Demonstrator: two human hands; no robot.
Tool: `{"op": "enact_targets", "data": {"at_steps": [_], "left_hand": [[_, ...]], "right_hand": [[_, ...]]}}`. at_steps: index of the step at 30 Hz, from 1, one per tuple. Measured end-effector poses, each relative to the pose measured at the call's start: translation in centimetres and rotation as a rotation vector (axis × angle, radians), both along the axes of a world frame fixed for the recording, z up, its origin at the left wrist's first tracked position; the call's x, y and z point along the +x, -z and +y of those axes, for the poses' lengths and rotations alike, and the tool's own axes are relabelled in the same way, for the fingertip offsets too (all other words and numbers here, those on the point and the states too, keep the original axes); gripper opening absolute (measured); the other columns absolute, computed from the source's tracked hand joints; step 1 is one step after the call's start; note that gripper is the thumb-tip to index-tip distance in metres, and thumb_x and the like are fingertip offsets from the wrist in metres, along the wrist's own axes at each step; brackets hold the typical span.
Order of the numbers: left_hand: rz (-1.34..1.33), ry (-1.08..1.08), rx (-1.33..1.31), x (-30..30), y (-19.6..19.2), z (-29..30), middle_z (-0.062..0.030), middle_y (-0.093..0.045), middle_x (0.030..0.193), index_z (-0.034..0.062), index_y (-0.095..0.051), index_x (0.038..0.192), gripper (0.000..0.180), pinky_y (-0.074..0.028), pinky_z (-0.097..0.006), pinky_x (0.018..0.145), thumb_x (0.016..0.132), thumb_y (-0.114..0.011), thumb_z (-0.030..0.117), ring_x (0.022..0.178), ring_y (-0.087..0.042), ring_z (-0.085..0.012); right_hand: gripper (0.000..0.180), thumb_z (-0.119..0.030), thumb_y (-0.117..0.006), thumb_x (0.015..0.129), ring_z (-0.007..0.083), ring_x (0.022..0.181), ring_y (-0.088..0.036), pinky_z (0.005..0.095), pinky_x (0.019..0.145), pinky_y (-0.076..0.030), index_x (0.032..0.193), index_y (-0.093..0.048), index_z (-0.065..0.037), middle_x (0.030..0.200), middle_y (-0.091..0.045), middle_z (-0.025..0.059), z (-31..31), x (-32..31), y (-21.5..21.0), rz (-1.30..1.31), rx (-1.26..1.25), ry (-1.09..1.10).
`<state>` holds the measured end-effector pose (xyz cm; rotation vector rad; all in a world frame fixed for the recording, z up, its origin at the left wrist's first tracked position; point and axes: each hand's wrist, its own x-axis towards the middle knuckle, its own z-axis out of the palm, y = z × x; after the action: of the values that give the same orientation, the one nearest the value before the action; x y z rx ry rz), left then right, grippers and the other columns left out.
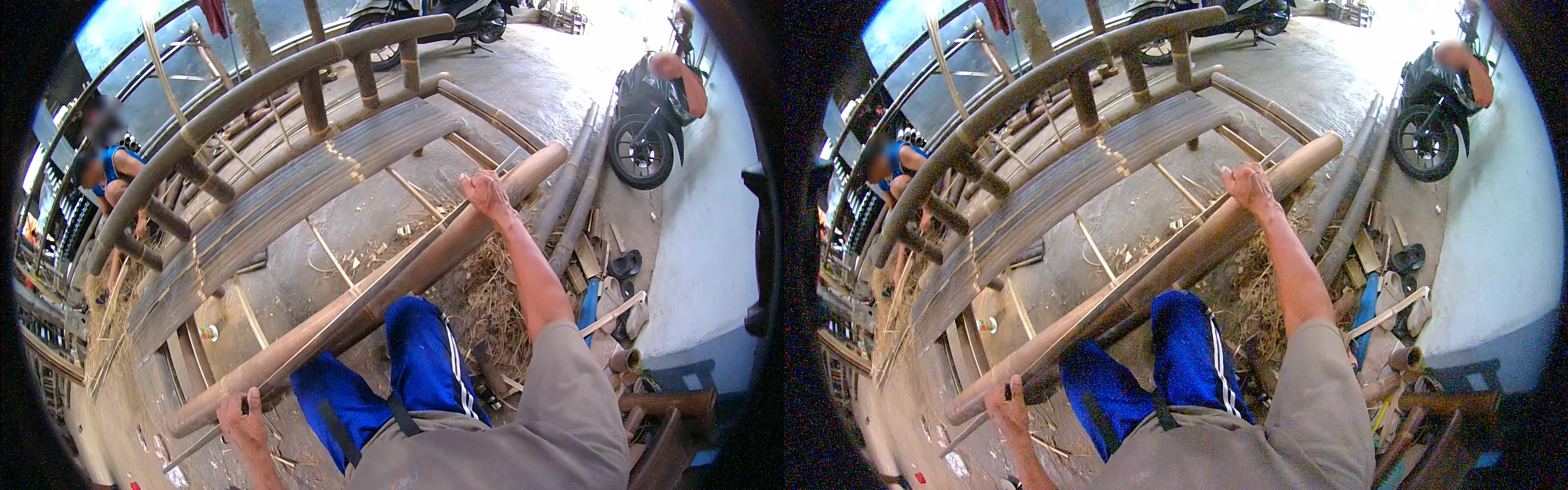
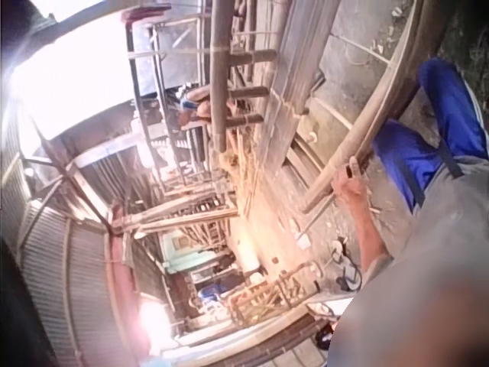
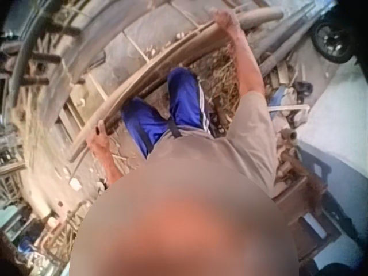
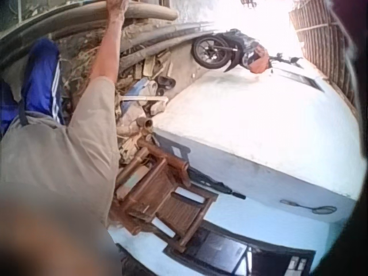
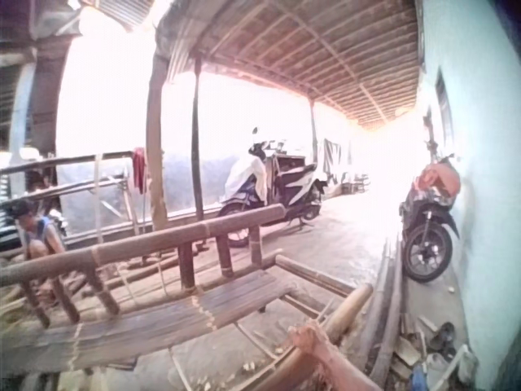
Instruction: The person uses a curved blade to shave and smooth a long bamboo pole. They repeatedly rotate the pole, shave its surface, and inspect the result while working in a cluttered workshop.
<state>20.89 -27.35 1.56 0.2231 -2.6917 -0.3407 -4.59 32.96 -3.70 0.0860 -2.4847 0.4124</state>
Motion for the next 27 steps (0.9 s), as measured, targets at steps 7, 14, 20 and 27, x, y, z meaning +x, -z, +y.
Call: {"op": "enact_targets", "data": {"at_steps": [7, 14, 20, 27], "left_hand": [[0.105, 0.151, 0.059, -5.3, -0.5, 5.7, -0.0119, -0.064, 0.075, 0.004, -0.066, 0.076, 0.033, -0.044, -0.044, 0.076, 0.085, -0.074, 0.035, 0.076, -0.059, -0.0329], [0.089, 0.056, 0.036, -8.3, -0.5, 6.3, -0.0121, -0.061, 0.071, 0.0035, -0.065, 0.072, 0.032, -0.044, -0.043, 0.068, 0.084, -0.076, 0.031, 0.069, -0.058, -0.0321], [0.099, 0.067, 0.019, -10.4, 0.1, 6.5, -0.0127, -0.059, 0.068, 0.0028, -0.063, 0.07, 0.032, -0.043, -0.044, 0.065, 0.085, -0.075, 0.029, 0.066, -0.056, -0.0328], [-0.184, 0.24, 0.186, -14.0, 3.7, 8.9, -0.0172, -0.06, 0.08, 0.0005, -0.061, 0.079, 0.035, -0.043, -0.047, 0.073, 0.095, -0.063, 0.032, 0.079, -0.058, -0.0363]], "right_hand": [[0.054, -0.042, -0.051, 0.094, 0.0462, 0.082, -0.067, 0.0512, 0.084, -0.052, 0.075, -0.071, 0.004, 0.079, -0.065, 0.03, 5.4, -2.3, -1.1, -0.272, -0.144, 0.269], [0.052, -0.042, -0.053, 0.091, 0.0467, 0.081, -0.066, 0.051, 0.08, -0.052, 0.075, -0.07, 0.005, 0.08, -0.063, 0.0315, 7.0, -3.6, -1.0, -0.362, -0.143, 0.219], [0.05, -0.041, -0.054, 0.09, 0.0469, 0.081, -0.067, 0.0504, 0.079, -0.053, 0.075, -0.071, 0.003, 0.081, -0.064, 0.0306, 7.8, -4.2, -1.1, -0.404, -0.136, 0.293], [0.046, -0.041, -0.053, 0.093, 0.0463, 0.083, -0.064, 0.0513, 0.077, -0.05, 0.084, -0.069, 0.001, 0.087, -0.064, 0.029, 6.7, -3.8, -0.6, -0.265, -0.259, 0.288]]}}
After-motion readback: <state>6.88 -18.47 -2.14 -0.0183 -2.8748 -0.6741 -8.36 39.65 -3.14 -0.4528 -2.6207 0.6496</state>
